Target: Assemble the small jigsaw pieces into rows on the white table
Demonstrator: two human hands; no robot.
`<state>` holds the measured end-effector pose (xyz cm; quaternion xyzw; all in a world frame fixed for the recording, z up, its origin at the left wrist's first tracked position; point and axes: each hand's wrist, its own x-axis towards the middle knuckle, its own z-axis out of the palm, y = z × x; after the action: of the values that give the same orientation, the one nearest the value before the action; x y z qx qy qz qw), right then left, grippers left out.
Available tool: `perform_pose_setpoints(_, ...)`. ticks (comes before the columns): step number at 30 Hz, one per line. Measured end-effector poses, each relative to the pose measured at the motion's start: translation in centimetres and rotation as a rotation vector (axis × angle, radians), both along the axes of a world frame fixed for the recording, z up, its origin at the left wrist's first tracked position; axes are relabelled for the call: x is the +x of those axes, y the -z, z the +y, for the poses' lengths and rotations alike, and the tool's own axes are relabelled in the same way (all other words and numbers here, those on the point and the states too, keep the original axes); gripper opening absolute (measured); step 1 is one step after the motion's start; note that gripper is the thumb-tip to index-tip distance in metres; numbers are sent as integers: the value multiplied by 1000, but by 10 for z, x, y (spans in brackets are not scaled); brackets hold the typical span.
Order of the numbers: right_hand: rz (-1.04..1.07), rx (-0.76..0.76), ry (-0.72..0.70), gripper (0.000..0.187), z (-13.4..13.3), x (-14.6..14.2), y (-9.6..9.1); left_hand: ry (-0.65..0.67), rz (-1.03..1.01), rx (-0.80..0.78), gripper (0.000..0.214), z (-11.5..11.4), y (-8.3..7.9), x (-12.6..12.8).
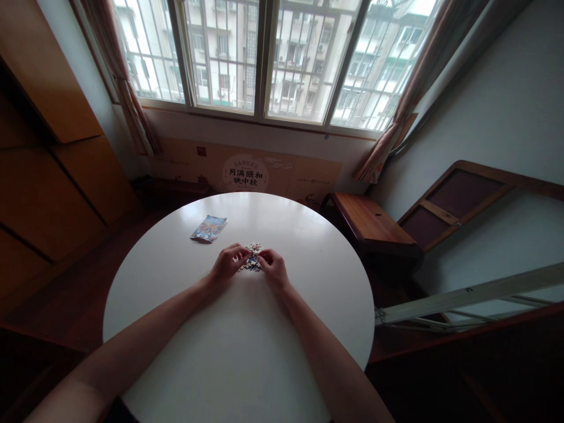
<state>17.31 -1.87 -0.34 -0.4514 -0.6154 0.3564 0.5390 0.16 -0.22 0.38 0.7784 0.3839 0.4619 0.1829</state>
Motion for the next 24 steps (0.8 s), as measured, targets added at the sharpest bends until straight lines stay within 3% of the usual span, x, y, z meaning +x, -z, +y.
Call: perform_pose_setpoints(24,-7,-6,1,16,-1,0,-3,6,-4,-4,12,-1,-1,0)
